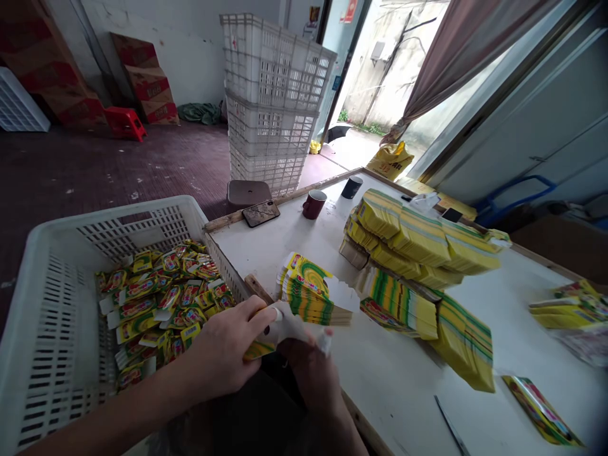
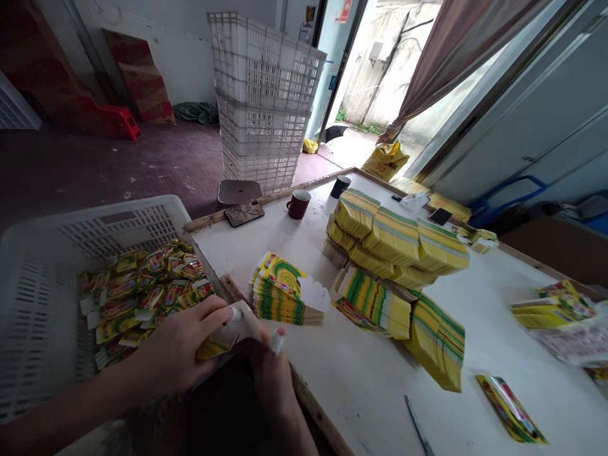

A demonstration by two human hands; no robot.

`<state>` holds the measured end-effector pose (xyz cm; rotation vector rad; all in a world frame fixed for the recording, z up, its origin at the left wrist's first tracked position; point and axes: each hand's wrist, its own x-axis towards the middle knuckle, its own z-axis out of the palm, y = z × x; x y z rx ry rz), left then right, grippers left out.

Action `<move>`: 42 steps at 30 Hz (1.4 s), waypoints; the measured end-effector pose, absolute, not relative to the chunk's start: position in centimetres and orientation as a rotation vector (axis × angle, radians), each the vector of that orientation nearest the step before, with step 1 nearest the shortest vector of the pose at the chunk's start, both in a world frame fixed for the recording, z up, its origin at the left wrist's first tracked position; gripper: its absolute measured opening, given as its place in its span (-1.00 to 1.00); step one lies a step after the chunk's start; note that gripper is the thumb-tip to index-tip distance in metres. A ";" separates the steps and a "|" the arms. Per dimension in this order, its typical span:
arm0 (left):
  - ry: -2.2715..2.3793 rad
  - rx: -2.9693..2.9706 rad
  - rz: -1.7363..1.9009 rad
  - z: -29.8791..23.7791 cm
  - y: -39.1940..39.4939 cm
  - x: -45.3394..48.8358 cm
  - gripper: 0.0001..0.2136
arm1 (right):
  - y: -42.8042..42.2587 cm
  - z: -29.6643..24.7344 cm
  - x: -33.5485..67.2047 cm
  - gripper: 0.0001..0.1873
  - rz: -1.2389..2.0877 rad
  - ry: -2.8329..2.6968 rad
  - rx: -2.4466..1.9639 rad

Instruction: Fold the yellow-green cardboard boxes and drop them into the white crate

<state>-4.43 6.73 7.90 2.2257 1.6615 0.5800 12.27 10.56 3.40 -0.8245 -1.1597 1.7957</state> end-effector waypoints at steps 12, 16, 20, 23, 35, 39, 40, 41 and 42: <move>1.762 2.282 0.645 6.3 6.0 -4.5 -0.35 | 11.6 3.8 11.5 -0.74 2.098 -0.797 -0.845; 1.721 2.301 0.657 6.4 6.2 -4.4 -0.31 | 12.0 4.0 11.3 -0.71 2.123 -0.732 -0.807; 1.635 2.348 0.655 6.6 6.2 -4.3 -0.30 | 12.5 4.0 11.1 -0.67 2.091 -0.791 -0.809; 1.664 2.300 0.668 6.5 6.1 -4.3 -0.29 | 12.4 4.0 11.2 -0.69 2.098 -0.848 -0.763; 1.820 2.060 0.734 7.7 6.7 -4.2 -0.58 | 9.7 2.9 10.6 -0.57 1.882 -0.982 -0.581; 1.789 2.071 0.726 7.6 6.5 -4.1 -0.56 | 9.1 2.5 10.0 -0.48 1.659 -1.123 -0.705; 1.776 2.069 0.721 7.5 6.5 -4.1 -0.56 | 9.0 2.5 10.0 -0.48 1.597 -1.179 -0.755; 1.768 2.068 0.716 7.5 6.5 -4.1 -0.55 | 9.0 2.4 10.1 -0.48 1.560 -1.203 -0.801; 1.764 2.073 0.714 7.4 6.5 -4.1 -0.55 | 9.0 2.4 10.0 -0.49 1.566 -1.188 -0.835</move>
